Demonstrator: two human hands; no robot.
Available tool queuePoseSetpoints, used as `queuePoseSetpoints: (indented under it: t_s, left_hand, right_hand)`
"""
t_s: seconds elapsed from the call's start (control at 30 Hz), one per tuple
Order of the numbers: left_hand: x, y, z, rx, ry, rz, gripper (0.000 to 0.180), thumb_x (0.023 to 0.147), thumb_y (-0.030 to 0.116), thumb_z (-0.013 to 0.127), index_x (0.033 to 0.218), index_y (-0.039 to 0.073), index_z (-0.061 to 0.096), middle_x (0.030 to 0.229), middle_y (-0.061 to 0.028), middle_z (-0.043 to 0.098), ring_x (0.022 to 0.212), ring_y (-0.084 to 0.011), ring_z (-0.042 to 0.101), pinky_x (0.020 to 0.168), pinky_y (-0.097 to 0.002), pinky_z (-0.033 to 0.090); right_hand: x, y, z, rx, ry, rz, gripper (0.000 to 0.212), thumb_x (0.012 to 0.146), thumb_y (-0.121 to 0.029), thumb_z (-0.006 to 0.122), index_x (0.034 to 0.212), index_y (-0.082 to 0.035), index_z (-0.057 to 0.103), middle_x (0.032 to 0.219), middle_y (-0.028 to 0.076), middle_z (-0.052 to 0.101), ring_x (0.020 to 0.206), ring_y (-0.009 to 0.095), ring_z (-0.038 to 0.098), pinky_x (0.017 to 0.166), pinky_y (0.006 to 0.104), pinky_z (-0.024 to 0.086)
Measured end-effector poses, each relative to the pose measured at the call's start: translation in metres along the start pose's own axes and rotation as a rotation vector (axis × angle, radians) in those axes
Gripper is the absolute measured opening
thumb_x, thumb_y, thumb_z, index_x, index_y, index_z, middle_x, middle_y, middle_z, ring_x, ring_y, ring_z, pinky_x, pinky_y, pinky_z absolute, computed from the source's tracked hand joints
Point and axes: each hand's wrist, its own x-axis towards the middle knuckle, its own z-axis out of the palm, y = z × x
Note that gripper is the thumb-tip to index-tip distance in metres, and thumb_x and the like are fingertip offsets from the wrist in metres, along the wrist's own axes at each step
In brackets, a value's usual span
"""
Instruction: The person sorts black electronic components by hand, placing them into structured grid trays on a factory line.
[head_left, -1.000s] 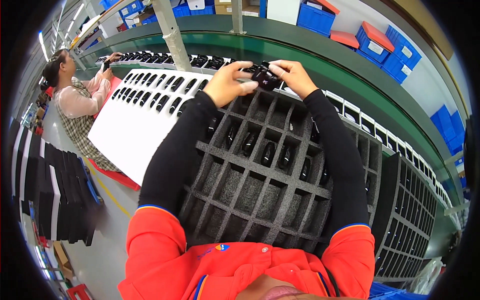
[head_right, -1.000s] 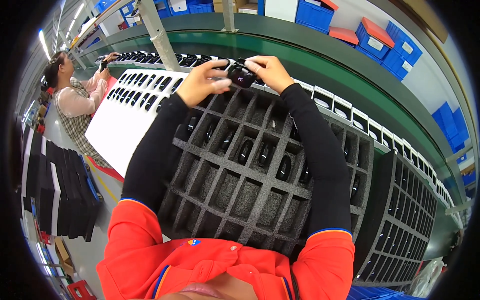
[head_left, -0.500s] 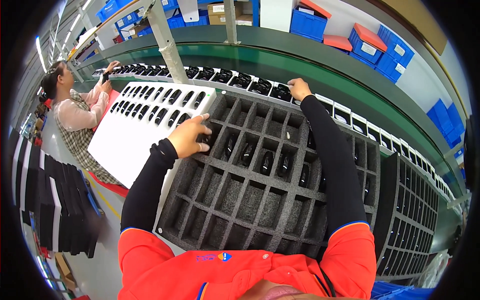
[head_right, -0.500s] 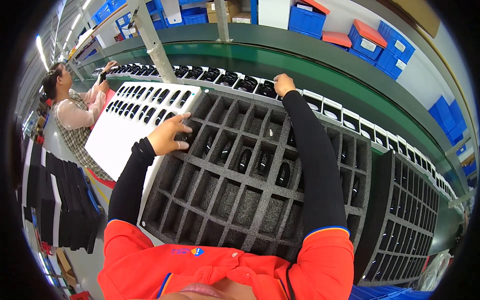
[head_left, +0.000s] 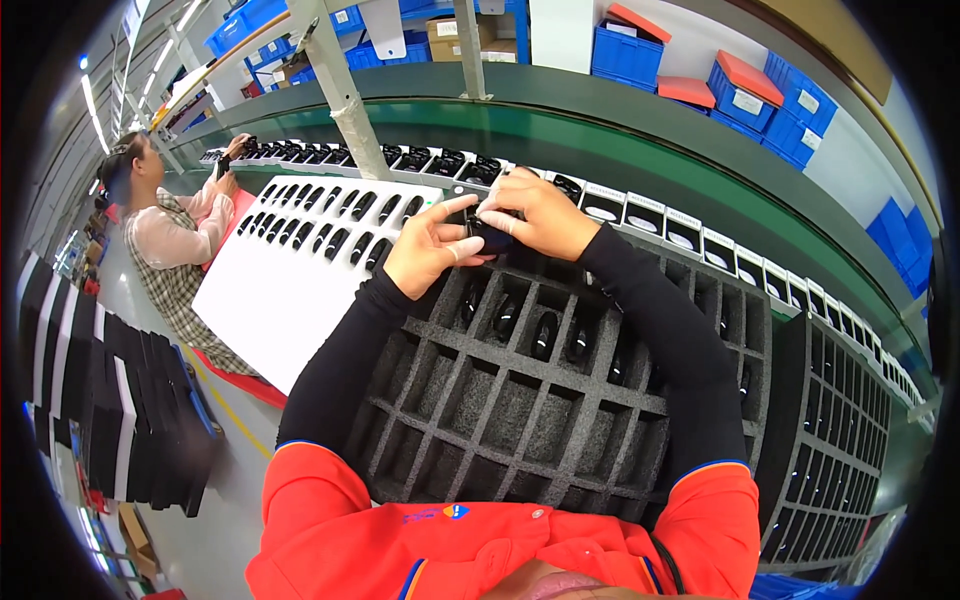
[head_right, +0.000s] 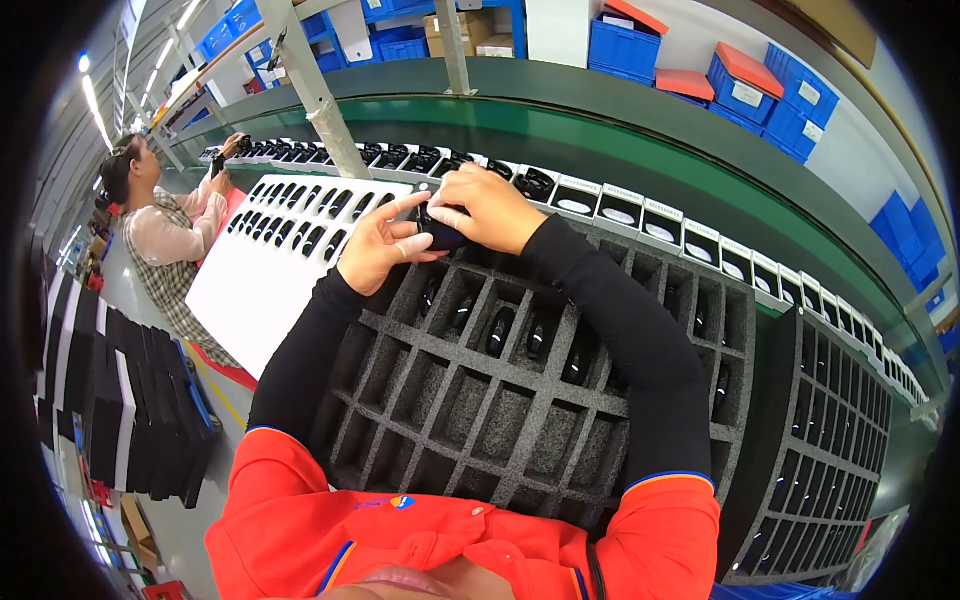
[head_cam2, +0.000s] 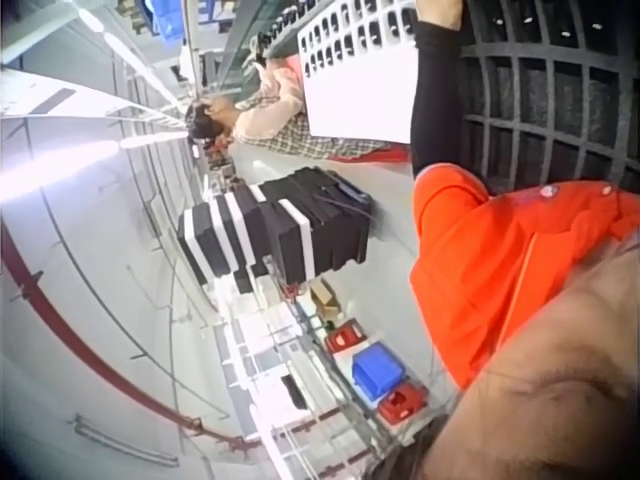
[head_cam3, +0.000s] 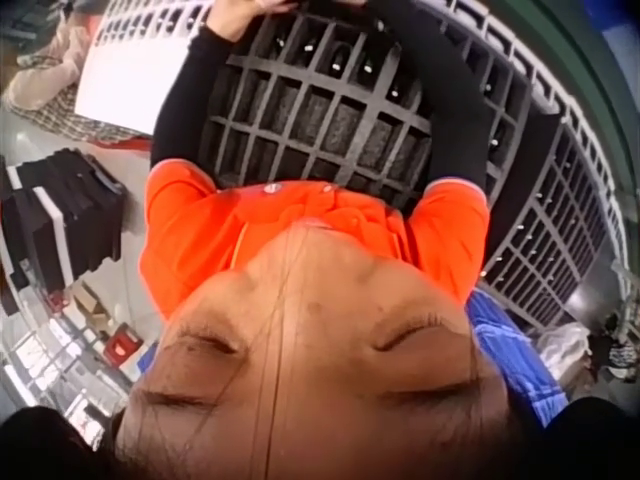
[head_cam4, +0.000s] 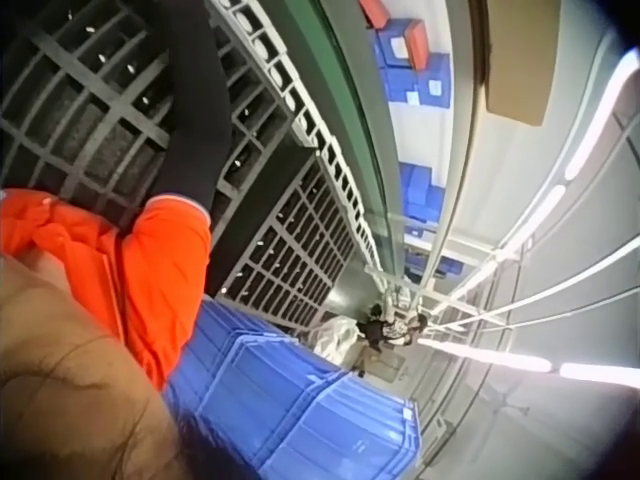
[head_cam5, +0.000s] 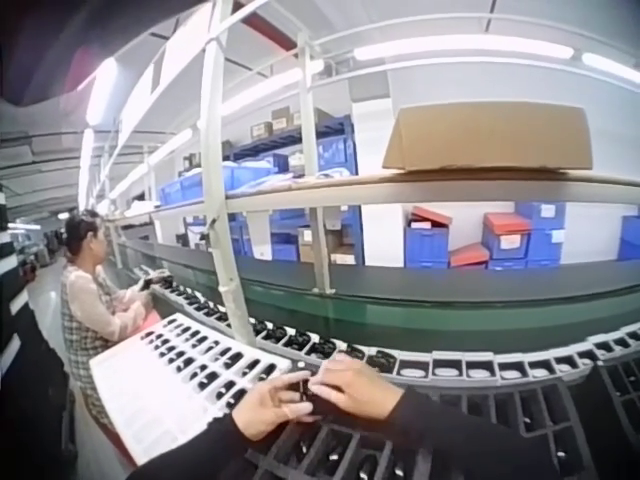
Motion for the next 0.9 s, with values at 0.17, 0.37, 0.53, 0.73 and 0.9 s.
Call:
queuePoseSetpoints:
  t_s: [0.17, 0.37, 0.53, 0.73, 0.9]
  left_hand:
    - [0.002, 0.007, 0.006, 0.090, 0.002, 0.074, 0.057, 0.082, -0.007, 0.054, 0.133, -0.002, 0.030, 0.104, -0.0166, 0.059, 0.092, -0.0180, 0.059, 0.081, -0.0288, 0.051]
    - [-0.005, -0.008, -0.008, 0.553, 0.060, 0.142, 0.055, 0.079, 0.001, 0.062, 0.129, 0.002, 0.038, 0.107, -0.0162, 0.059, 0.096, -0.0237, 0.059, 0.084, -0.0307, 0.048]
    - [-0.025, -0.009, -0.011, 1.285, -0.350, 0.192, 0.059, 0.060, 0.015, 0.077, 0.112, 0.002, 0.054, 0.136, -0.0212, 0.031, 0.124, -0.0375, 0.031, 0.102, -0.0404, 0.029]
    - [-0.022, -0.021, 0.003, 1.332, -0.154, 0.137, 0.053, 0.057, 0.013, 0.077, 0.106, 0.001, 0.059, 0.134, -0.0201, 0.035, 0.120, -0.0367, 0.037, 0.100, -0.0402, 0.033]
    - [-0.010, 0.017, -0.016, 0.543, -0.137, -0.043, 0.042, 0.084, 0.007, 0.058, 0.124, 0.004, 0.048, 0.116, -0.0129, 0.054, 0.107, -0.0195, 0.053, 0.091, -0.0308, 0.041]
  right_hand:
    - [-0.004, 0.012, -0.010, 0.542, 0.106, 0.337, 0.022, 0.084, -0.024, 0.061, 0.095, -0.005, 0.066, 0.078, 0.005, 0.059, 0.079, 0.011, 0.054, 0.071, 0.0258, 0.043]
    - [-0.018, 0.047, -0.003, 0.366, -0.050, 0.489, 0.024, 0.084, -0.021, 0.059, 0.094, 0.000, 0.065, 0.085, 0.009, 0.065, 0.081, 0.015, 0.059, 0.076, 0.0296, 0.045]
    - [-0.073, 0.139, -0.033, 0.170, 0.355, 0.900, 0.019, 0.082, -0.017, 0.059, 0.088, -0.001, 0.066, 0.069, 0.006, 0.062, 0.055, 0.013, 0.057, 0.052, 0.0264, 0.046]
    - [-0.100, 0.172, -0.020, -0.363, 0.096, 0.916, 0.020, 0.072, -0.015, 0.057, 0.085, -0.004, 0.068, 0.086, 0.019, 0.063, 0.087, 0.037, 0.059, 0.082, 0.0410, 0.046]
    - [-0.095, 0.179, -0.026, -0.341, 0.099, 1.039, 0.024, 0.073, -0.013, 0.060, 0.094, -0.002, 0.066, 0.089, 0.017, 0.065, 0.088, 0.028, 0.062, 0.079, 0.0350, 0.048]
